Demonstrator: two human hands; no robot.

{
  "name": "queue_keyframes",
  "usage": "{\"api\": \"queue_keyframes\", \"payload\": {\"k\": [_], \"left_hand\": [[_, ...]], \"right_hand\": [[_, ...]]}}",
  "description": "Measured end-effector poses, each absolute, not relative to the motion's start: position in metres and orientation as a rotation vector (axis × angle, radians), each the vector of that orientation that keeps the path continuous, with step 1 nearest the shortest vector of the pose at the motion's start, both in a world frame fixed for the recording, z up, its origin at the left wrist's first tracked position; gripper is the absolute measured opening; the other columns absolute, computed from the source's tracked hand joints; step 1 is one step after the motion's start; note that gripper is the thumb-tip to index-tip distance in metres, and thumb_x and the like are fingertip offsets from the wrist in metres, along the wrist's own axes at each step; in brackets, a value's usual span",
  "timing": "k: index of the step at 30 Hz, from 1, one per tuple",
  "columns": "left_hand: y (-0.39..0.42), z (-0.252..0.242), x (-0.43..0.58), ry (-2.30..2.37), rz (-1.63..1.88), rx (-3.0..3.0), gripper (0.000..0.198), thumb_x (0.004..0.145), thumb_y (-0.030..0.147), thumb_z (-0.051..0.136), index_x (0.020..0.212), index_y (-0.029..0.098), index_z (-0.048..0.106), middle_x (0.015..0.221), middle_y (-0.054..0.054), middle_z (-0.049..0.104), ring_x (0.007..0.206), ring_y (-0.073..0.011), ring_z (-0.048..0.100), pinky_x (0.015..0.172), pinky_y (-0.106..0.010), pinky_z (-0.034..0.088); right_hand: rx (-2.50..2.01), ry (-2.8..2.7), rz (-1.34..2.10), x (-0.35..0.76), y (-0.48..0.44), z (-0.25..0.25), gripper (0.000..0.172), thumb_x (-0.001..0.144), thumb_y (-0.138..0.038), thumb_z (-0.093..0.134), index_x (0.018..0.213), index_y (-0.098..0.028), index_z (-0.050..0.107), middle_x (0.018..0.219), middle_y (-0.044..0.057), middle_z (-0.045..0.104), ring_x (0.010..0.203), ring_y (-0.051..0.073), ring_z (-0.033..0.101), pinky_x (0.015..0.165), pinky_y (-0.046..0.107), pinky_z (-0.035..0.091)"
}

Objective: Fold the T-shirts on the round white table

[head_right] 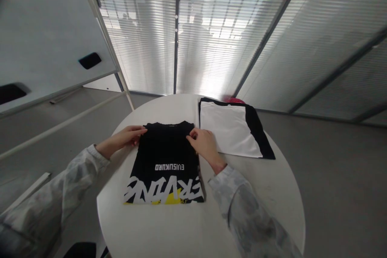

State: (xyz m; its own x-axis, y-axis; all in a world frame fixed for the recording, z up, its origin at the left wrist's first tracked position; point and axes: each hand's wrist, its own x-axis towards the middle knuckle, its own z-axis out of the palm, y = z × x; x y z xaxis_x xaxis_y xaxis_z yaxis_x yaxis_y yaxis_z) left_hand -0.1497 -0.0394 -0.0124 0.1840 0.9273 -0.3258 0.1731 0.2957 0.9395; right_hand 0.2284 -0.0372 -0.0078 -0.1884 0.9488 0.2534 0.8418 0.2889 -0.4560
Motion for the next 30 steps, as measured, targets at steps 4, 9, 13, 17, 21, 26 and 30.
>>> {"api": "queue_keyframes", "payload": {"k": [4, 9, 13, 17, 21, 26, 30], "left_hand": [[-0.034, -0.014, -0.148, 1.33, 0.882, 1.17, 0.049, 0.077, 0.06, 0.089, 0.095, 0.02, 0.07, 0.07, 0.003, 0.062, 0.052, -0.0101, 0.053, 0.047, -0.023, 0.034], [-0.03, -0.019, -0.145, 1.493, 0.834, 1.356, 0.052, 0.076, 0.067, 0.085, 0.093, 0.019, 0.072, 0.062, 0.002, 0.061, 0.051, -0.0152, 0.057, 0.046, -0.025, 0.037], [-0.029, -0.018, -0.144, 1.514, 0.839, 1.287, 0.058, 0.079, 0.073, 0.082, 0.095, 0.019, 0.07, 0.063, -0.001, 0.065, 0.054, -0.0179, 0.063, 0.048, -0.026, 0.041], [-0.028, -0.016, -0.146, 1.413, 0.902, 1.13, 0.064, 0.079, 0.075, 0.083, 0.102, 0.016, 0.073, 0.085, -0.006, 0.074, 0.054, -0.0144, 0.063, 0.048, -0.026, 0.039], [-0.029, -0.014, -0.145, 1.352, 0.888, 1.126, 0.059, 0.076, 0.069, 0.088, 0.098, 0.015, 0.076, 0.086, -0.006, 0.073, 0.053, -0.0109, 0.056, 0.049, -0.026, 0.034], [-0.034, -0.012, -0.144, 1.31, 0.858, 1.217, 0.059, 0.082, 0.075, 0.081, 0.086, 0.017, 0.073, 0.072, -0.002, 0.065, 0.057, -0.0134, 0.057, 0.052, -0.027, 0.036], [-0.036, -0.014, -0.145, 1.341, 0.836, 1.294, 0.057, 0.08, 0.073, 0.084, 0.088, 0.018, 0.073, 0.064, 0.0, 0.06, 0.056, -0.0142, 0.055, 0.053, -0.027, 0.038]], "right_hand": [[-1.491, -1.904, 0.4, 0.231, -0.027, -0.007, 0.015, 0.095, -0.039, 0.076, 0.088, -0.028, 0.07, 0.08, 0.0, 0.08, 0.072, 0.022, 0.075, 0.077, 0.035, 0.055], [-1.498, -1.936, 0.266, 0.23, -0.022, -0.013, 0.012, 0.091, -0.034, 0.076, 0.084, -0.028, 0.069, 0.081, 0.001, 0.08, 0.076, 0.024, 0.076, 0.085, 0.039, 0.056], [-1.472, -1.849, 0.495, 0.233, -0.018, -0.022, 0.008, 0.095, -0.037, 0.069, 0.093, -0.029, 0.071, 0.085, 0.0, 0.082, 0.08, 0.024, 0.078, 0.084, 0.038, 0.057], [-1.403, -1.85, 0.559, 0.236, -0.014, -0.027, 0.013, 0.094, -0.028, 0.061, 0.101, -0.03, 0.072, 0.094, 0.0, 0.085, 0.087, 0.024, 0.079, 0.09, 0.041, 0.056], [-1.401, -1.897, 0.469, 0.236, -0.012, -0.03, 0.013, 0.093, -0.026, 0.062, 0.1, -0.03, 0.073, 0.093, -0.001, 0.085, 0.089, 0.025, 0.078, 0.105, 0.047, 0.053], [-1.406, -1.879, 0.428, 0.233, -0.014, -0.029, 0.009, 0.092, -0.027, 0.066, 0.098, -0.029, 0.073, 0.09, 0.0, 0.083, 0.08, 0.024, 0.075, 0.099, 0.044, 0.054], [-1.42, -1.931, 0.276, 0.233, -0.018, -0.026, 0.006, 0.096, -0.028, 0.067, 0.098, -0.029, 0.073, 0.091, 0.0, 0.082, 0.079, 0.023, 0.071, 0.105, 0.046, 0.049]]}}
